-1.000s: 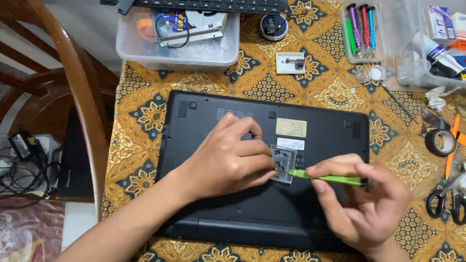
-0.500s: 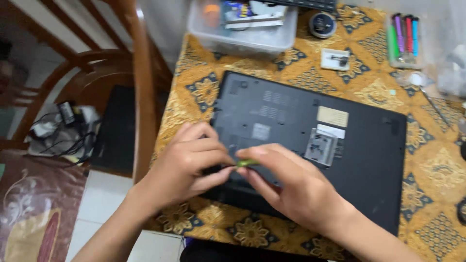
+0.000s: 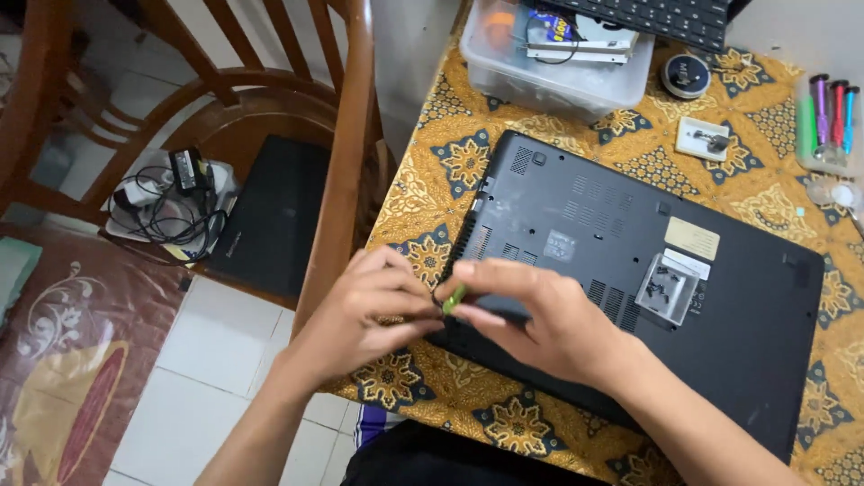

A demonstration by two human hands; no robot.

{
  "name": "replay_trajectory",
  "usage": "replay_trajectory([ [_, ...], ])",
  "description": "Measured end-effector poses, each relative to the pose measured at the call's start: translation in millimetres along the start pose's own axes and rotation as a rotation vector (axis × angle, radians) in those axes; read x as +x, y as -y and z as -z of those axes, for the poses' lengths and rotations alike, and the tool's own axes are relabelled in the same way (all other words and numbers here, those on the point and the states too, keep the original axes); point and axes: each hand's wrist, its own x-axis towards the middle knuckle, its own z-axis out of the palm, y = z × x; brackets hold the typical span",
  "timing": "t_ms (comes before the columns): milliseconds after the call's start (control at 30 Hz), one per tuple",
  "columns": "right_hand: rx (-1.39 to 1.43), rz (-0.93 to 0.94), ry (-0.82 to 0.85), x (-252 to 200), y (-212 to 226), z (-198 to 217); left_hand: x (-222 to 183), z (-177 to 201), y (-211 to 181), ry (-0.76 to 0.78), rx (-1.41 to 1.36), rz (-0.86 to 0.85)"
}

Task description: Unscrewing and prying off a small access panel from the underside of a laptop.

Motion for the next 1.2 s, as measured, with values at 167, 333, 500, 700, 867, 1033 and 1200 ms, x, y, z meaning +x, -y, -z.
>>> replay_trajectory([
  [167, 0.006, -0.038, 0.062, 3.3, 8.0, -7.3, -15.8, -5.3, -5.1, -0.044, 0.056, -0.056],
  [333, 0.032, 0.196, 0.033, -6.3, -3.5, -13.9, -20.1, -6.7, -6.0, -0.091, 0.054, -0.027],
  [500, 0.024, 0.202, 0.061, -6.5, -3.9, -16.1, -21.3, -5.7, -7.3, -0.065, 0.023, 0.054],
  [700, -0.116, 0.29, 0.124, -1.1, 0.6, -14.7, -24.9, -2.3, -8.1, -0.043, 0.025, 0.129],
  [867, -0.16, 0.274, 0.176, -1.6, 0.9, -11.8, -23.8, -0.8, -8.0, 0.052, 0.067, 0.182],
  [1033, -0.287, 0.271, 0.182, 3.4, 6.2, -13.3, -22.4, -2.2, -7.5, 0.048, 0.082, 0.129],
  [1200, -0.159, 0.286, 0.208, 2.5, 2.4, -9.9, -27.2, -6.3, -1.8, -0.007, 0.116, 0.089],
])
